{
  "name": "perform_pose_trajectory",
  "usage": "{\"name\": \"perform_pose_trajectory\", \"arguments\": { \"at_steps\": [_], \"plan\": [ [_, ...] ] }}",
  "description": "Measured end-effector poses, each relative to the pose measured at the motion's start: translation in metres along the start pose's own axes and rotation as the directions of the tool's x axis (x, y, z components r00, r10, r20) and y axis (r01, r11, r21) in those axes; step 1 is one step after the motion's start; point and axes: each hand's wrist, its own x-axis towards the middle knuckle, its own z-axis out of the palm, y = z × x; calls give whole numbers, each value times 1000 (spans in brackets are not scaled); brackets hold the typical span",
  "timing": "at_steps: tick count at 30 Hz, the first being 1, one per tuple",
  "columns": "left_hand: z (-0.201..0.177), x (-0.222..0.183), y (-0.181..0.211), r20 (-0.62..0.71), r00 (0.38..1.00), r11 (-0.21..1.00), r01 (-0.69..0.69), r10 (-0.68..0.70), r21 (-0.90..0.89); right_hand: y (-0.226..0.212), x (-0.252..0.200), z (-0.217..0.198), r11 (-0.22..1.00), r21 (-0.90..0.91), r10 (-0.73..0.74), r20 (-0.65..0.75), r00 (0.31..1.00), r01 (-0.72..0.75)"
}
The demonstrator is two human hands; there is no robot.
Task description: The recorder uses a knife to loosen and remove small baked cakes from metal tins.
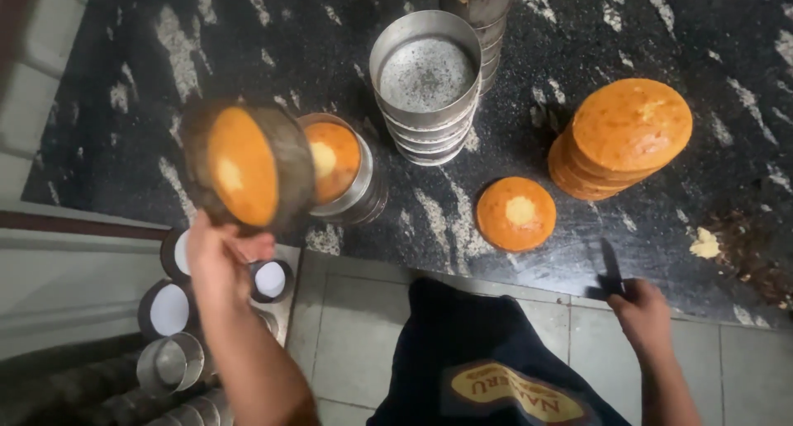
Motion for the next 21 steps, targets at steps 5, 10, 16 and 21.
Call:
{"name": "perform_pose_trajectory", "arguments": {
  "at_steps": [5,10,16,21],
  "plan": [
    [34,-50,-63,234,969,976,-123,80,177,-49,-10,-17,854,365,357,105,928,-370],
    [121,-72,-120,404,909,964,-14,-98,266,-76,-12,-27,866,418,270,71,960,-274],
    [156,-70,-167,268,959,676,-139,-90,723,-84,-15,-18,814,515,253,102,962,-268],
    [165,-53,-141,200,976,426,-215,81,879,-90,-23,-3,793,538,226,178,958,-287]
  ]
}}
